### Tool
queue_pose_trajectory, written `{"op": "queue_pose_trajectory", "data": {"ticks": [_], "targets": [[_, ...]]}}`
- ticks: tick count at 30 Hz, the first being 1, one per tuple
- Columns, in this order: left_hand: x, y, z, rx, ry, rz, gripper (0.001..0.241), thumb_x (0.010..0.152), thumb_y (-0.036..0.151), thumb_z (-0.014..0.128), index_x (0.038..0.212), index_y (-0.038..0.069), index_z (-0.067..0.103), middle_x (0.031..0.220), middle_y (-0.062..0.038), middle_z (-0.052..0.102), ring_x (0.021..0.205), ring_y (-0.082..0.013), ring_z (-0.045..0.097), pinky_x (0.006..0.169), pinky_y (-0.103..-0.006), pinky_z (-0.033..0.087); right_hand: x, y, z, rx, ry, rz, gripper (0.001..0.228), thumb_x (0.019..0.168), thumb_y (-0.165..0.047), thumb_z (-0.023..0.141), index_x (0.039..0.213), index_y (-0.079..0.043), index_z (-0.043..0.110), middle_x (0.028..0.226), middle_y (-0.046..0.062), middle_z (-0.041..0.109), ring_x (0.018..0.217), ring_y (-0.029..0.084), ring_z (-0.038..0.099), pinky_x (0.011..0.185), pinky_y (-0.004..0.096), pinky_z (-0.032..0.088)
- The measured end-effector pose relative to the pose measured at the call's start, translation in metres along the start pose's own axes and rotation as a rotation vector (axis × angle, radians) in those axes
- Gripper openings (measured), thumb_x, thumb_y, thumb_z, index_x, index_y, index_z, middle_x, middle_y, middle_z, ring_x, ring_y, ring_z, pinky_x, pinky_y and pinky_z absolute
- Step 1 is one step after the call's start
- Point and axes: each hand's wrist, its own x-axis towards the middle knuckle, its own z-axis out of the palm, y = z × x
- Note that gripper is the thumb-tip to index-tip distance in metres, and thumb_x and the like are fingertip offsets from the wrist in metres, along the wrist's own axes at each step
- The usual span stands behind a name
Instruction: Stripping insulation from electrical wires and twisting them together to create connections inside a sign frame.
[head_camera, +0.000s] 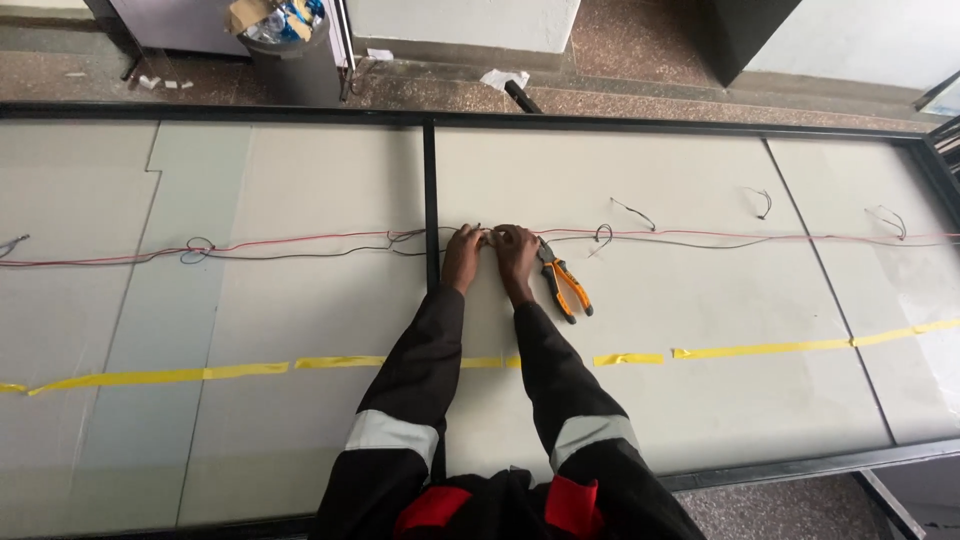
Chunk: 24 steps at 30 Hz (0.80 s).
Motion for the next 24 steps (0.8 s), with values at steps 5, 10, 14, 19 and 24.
{"op": "queue_pose_trajectory", "data": {"ticks": [5, 10, 14, 19, 24], "targets": [[0.000, -0.027, 0.024, 0.152, -0.031, 0.040, 0.011, 0.112, 0.000, 0.063, 0.122, 0.005, 0.063, 0.115, -0.014, 0.058, 0.109, -0.0380, 0.068, 0.092, -0.0535, 0.058, -0.021, -0.008, -0.018, -0.070, 0.206, -0.195, 0.014, 0.091, -0.016, 0.090, 0.102, -0.024, 0.085, 0.109, 0.000, 0.072, 0.113, 0.026, 0.069, 0.106, 0.045, 0.047], [0.000, -0.020, 0.019, 0.179, 0.015, 0.118, 0.014, 0.107, -0.003, 0.065, 0.117, 0.006, 0.061, 0.110, -0.016, 0.059, 0.102, -0.0418, 0.069, 0.086, -0.0552, 0.057, -0.025, 0.008, -0.009, -0.154, 0.061, -0.319, 0.031, 0.086, -0.011, 0.086, 0.115, -0.023, 0.082, 0.116, 0.004, 0.070, 0.120, 0.029, 0.067, 0.118, 0.053, 0.043], [0.003, -0.005, 0.001, 0.164, 0.044, 0.139, 0.017, 0.102, -0.005, 0.066, 0.116, 0.003, 0.063, 0.108, -0.018, 0.061, 0.101, -0.0439, 0.070, 0.088, -0.0563, 0.058, -0.010, 0.012, 0.002, -0.325, 0.032, -0.470, 0.025, 0.089, -0.010, 0.089, 0.110, -0.022, 0.081, 0.109, 0.000, 0.071, 0.114, 0.024, 0.069, 0.106, 0.044, 0.047], [0.007, -0.029, 0.013, 0.192, -0.003, 0.221, 0.025, 0.097, -0.006, 0.072, 0.121, -0.001, 0.069, 0.111, -0.023, 0.069, 0.108, -0.0454, 0.073, 0.102, -0.0569, 0.058, -0.012, 0.001, -0.005, 0.316, -0.061, -0.303, 0.013, 0.105, -0.018, 0.072, 0.112, -0.016, 0.083, 0.108, 0.009, 0.073, 0.108, 0.032, 0.069, 0.104, 0.051, 0.048], [0.013, -0.035, 0.021, 0.110, -0.072, 0.057, 0.026, 0.099, -0.009, 0.063, 0.123, 0.001, 0.066, 0.114, -0.020, 0.066, 0.107, -0.0421, 0.071, 0.096, -0.0531, 0.057, -0.007, 0.001, -0.009, -0.077, -0.062, -0.561, 0.017, 0.109, -0.025, 0.070, 0.104, -0.012, 0.080, 0.100, 0.013, 0.077, 0.098, 0.039, 0.076, 0.086, 0.050, 0.056]]}}
